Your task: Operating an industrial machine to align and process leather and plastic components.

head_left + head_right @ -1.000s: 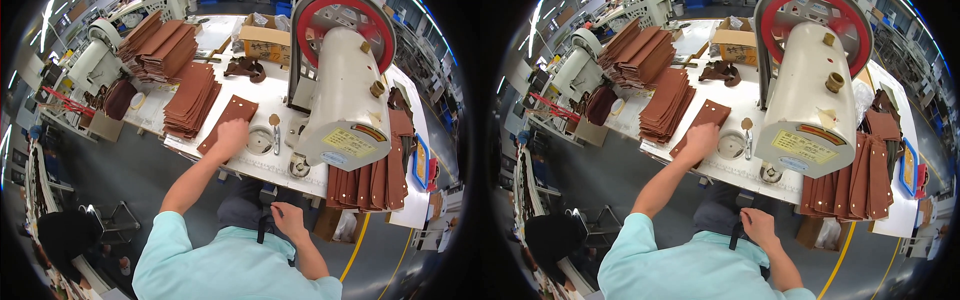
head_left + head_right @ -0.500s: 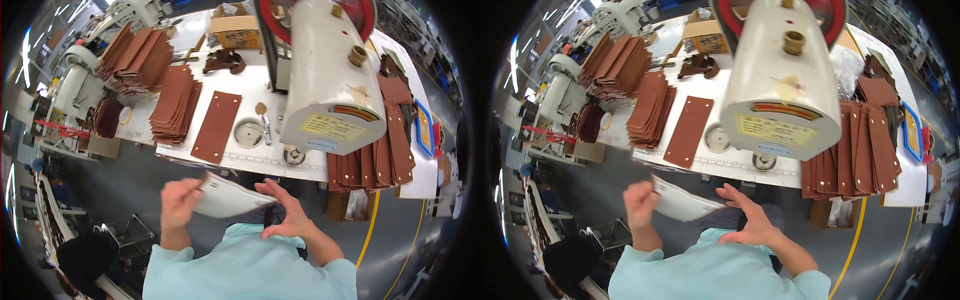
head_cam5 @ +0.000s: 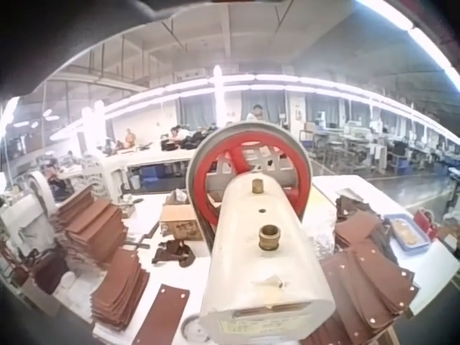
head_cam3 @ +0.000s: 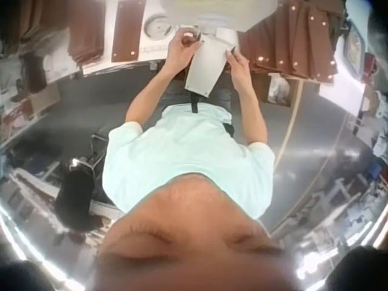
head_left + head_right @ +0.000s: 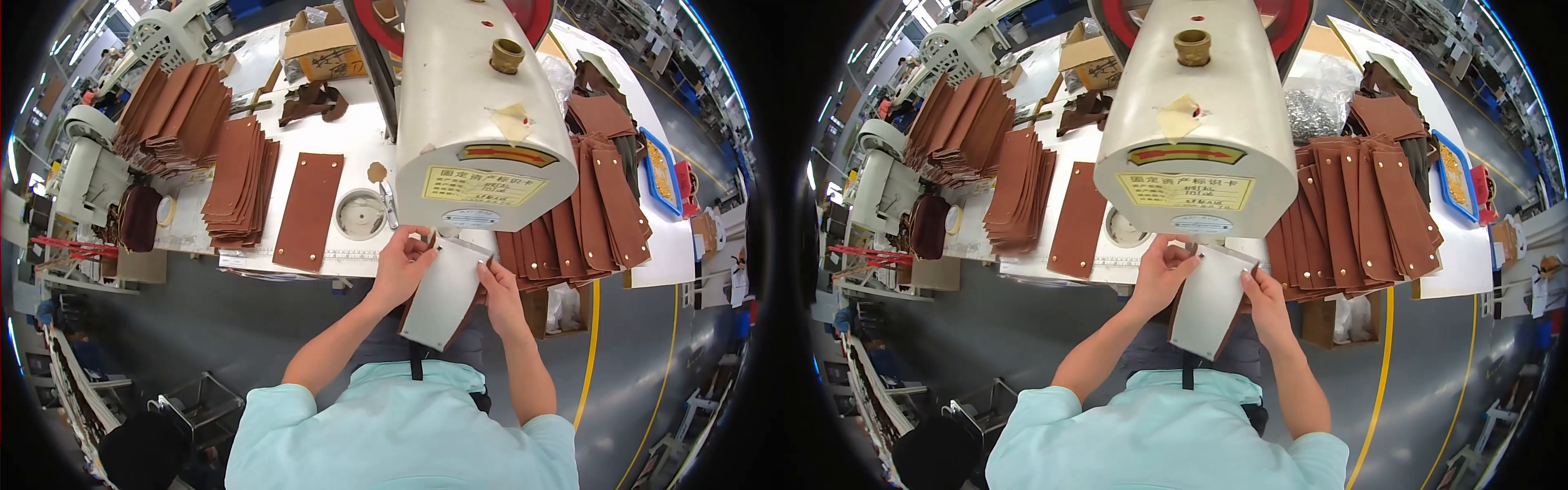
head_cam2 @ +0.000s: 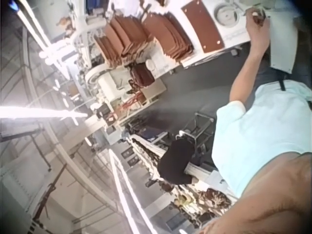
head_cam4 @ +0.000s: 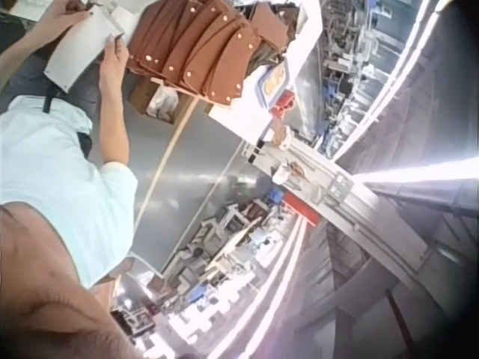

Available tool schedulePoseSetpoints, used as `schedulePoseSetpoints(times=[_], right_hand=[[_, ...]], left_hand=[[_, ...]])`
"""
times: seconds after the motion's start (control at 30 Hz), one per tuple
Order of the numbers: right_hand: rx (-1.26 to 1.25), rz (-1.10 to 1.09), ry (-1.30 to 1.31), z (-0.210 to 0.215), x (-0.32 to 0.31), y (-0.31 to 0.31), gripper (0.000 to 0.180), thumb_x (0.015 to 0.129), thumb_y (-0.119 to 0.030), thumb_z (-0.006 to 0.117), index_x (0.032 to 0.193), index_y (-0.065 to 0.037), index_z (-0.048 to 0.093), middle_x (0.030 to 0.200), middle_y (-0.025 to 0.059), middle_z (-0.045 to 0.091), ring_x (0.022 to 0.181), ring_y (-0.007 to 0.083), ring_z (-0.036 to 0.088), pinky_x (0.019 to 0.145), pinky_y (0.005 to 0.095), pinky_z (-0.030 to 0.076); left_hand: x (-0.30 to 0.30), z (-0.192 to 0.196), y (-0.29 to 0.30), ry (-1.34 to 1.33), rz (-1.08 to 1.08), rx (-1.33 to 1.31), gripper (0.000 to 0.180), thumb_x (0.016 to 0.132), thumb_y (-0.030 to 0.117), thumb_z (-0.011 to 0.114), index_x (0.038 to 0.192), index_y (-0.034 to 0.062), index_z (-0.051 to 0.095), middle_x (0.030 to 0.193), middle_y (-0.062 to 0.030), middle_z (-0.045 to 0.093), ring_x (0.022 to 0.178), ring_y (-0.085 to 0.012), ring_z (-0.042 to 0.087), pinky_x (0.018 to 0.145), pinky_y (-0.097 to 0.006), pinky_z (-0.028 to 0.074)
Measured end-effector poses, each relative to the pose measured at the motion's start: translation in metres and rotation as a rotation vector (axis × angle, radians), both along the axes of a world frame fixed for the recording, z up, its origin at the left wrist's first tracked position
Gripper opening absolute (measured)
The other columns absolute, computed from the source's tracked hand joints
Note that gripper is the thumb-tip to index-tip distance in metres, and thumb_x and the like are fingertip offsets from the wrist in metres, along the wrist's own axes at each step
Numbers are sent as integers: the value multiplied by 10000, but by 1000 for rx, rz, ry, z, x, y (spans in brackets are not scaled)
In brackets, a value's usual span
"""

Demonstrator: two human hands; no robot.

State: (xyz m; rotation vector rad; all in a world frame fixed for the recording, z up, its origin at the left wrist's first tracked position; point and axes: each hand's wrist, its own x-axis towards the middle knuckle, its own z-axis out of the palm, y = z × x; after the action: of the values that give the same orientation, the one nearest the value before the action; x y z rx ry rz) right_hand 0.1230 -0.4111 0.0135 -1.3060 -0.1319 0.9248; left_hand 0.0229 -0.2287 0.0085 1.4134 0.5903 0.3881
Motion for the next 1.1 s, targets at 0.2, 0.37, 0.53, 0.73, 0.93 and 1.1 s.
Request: schedulePoseSetpoints(times=[0.2,0.37,0.53,0.73,0.93,1.1], right_hand=[[-115,-92,-244,-25,21,12,249,1027,-167,593,1106,60,657,946,24,695,787,60,610,706,221,504],[19,-196,-187,-23,20,18,235,1020,-152,605,1092,65,660,940,23,690,795,55,595,719,213,481],[7,-195,-146,-29,19,14,234,1024,-158,606,1087,61,660,943,27,689,814,59,595,736,211,480],[-4,-221,-151,-31,21,14,199,1013,-141,618,1074,40,675,962,22,698,842,63,601,773,211,475],[-38,-170,-114,-33,16,14,199,1017,-150,613,1064,35,668,944,12,690,832,54,590,759,210,471],[14,-217,-169,-34,20,22,194,1021,-151,608,1062,30,665,931,4,682,805,41,582,714,197,467]], left_hand=[[16,-10,12,138,-62,146,247,889,97,716,1099,-33,706,854,-78,723,708,-116,639,659,-265,523],[23,-5,19,169,-110,176,259,864,111,740,1068,-48,740,792,-85,729,676,-119,647,639,-270,522],[21,-1,17,222,-109,233,256,856,99,740,1070,-41,744,783,-80,729,659,-113,640,625,-269,513],[26,-4,18,187,-131,150,238,839,88,747,1062,7,758,795,-81,738,637,-129,653,620,-275,519],[18,-8,17,166,-81,160,207,829,84,745,1017,1,757,776,-83,731,646,-135,653,606,-291,511],[26,-12,25,184,-90,156,199,819,104,754,989,1,750,794,-82,736,685,-150,673,651,-291,530]])
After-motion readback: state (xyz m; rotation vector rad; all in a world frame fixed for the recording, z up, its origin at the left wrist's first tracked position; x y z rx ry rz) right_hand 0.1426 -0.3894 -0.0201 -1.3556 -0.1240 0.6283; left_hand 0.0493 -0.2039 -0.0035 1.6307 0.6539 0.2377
